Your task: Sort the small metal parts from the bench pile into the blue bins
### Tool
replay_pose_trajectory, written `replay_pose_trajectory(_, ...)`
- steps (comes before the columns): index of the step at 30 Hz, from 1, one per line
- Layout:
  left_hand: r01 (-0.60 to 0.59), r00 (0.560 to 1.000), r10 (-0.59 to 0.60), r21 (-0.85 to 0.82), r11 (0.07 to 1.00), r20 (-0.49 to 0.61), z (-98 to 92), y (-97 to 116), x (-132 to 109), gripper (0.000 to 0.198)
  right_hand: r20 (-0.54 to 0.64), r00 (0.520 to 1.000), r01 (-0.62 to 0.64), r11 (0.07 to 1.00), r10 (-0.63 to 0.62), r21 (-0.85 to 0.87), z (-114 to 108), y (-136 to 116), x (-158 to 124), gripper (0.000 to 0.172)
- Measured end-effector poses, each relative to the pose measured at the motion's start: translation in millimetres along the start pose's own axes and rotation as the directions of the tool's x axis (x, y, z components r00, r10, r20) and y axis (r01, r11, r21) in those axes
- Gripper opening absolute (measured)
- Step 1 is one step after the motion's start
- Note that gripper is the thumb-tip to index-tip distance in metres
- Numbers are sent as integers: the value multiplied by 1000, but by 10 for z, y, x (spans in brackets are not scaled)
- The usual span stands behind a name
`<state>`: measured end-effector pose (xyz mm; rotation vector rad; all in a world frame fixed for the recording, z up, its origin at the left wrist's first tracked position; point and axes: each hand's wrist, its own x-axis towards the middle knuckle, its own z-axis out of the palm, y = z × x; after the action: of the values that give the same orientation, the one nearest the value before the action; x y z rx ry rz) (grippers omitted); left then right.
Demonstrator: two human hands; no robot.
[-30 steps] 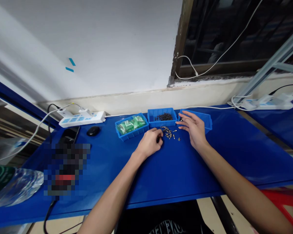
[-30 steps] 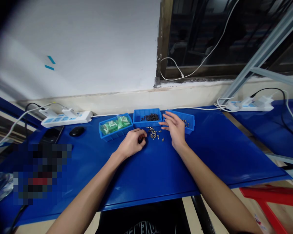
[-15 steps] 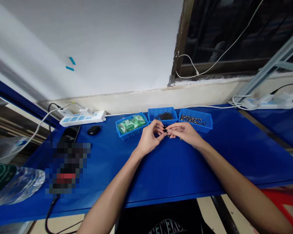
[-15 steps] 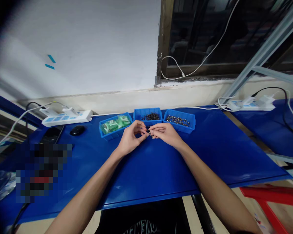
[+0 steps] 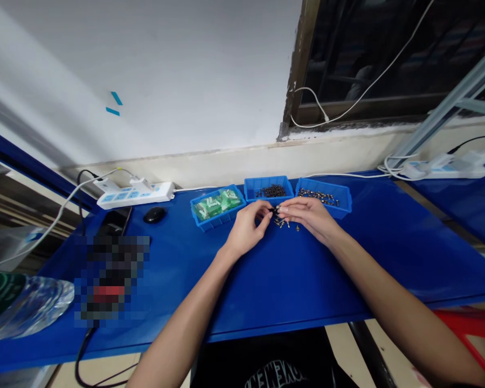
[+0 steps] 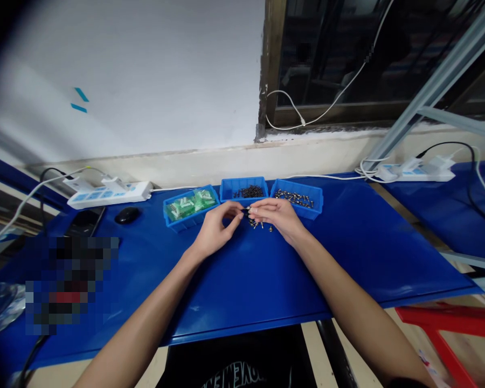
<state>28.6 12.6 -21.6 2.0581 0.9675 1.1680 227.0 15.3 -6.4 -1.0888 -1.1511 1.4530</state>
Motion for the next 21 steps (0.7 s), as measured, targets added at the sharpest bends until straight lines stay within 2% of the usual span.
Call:
replay_pose_trajectory(3, -110, 984, 68, 264, 958, 163, 15, -33, -34, 16, -200, 974, 116, 993, -108, 27, -42, -10, 28, 25)
replay_pose_trajectory(5, -156, 963, 60, 365, 918, 262, 32, -57, -48, 18, -362, 915, 203, 979, -179, 28, -61, -23, 45, 20)
replay_pose_trajectory(8, -171, 945, 25, 429, 887, 325, 44, -83, -50, 17, -528, 813, 292, 957, -245, 6, -83, -42, 60, 13)
replay_pose_trajectory(11, -143, 943, -18, 453, 880, 332, 29, -83, -42, 15, -596, 761, 313, 950, -256, -8, -91, -62, 57, 13)
replay_pose_trajectory(15, -119, 951, -29, 450, 885, 307, 14, -45, -48, 16, -615, 753, 303, 953, -234, 8, -58, -100, 34, 16)
replay_pose_trajectory(21, -182, 932, 1, 467, 865, 363, 45, -27, -56, 14, -551, 803, 267, 964, -225, -5, 13, -132, 7, 15)
